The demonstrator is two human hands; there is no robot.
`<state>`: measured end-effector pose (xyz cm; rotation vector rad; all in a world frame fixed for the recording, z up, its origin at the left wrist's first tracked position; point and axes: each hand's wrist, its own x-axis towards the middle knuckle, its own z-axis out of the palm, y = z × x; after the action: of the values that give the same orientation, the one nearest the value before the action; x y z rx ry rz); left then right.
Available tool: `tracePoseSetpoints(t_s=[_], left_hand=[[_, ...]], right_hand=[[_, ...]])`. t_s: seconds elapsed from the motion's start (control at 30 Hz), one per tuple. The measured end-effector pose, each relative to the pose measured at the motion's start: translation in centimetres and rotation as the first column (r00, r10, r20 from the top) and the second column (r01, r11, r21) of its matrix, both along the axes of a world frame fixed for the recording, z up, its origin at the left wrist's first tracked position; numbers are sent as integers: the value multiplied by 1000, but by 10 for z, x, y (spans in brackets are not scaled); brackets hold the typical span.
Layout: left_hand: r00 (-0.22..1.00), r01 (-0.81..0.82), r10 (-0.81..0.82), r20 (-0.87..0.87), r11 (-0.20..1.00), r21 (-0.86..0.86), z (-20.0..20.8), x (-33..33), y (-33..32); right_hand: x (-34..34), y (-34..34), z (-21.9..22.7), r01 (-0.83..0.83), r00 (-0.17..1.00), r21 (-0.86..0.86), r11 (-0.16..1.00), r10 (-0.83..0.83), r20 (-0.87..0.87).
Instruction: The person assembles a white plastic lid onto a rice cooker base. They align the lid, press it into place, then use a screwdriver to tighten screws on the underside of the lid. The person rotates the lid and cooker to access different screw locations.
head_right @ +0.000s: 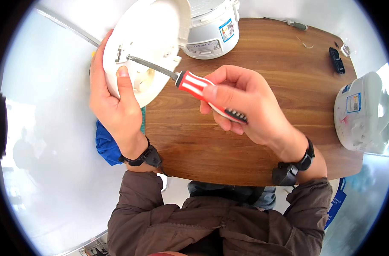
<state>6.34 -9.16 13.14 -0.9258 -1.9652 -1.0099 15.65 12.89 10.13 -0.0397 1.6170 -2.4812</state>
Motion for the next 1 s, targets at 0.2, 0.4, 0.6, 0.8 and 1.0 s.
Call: tracePoseSetpoints(t_s=[0.2, 0.4, 0.6, 0.8, 1.0], left_hand=[[998, 29, -30, 49, 999, 33, -4, -2, -2], [996, 19, -23, 91, 999, 44, -6, -2, 1], [995, 46, -48, 87, 999, 21, -5, 0, 1], [997, 78, -78, 23, 997, 21, -4, -6, 3], [998, 64, -64, -9, 998, 15, -1, -3, -1]], right_hand=[[-1, 1, 7, 24, 1000, -69, 997, -24, -5], [-1, 3, -2, 681, 530, 423, 598, -4, -848], [-6, 4, -3, 540, 670, 411, 734, -80, -738], [-6, 3, -7, -50, 999, -225, 973, 49, -11], [-3, 4, 0, -99, 995, -168, 981, 94, -41]])
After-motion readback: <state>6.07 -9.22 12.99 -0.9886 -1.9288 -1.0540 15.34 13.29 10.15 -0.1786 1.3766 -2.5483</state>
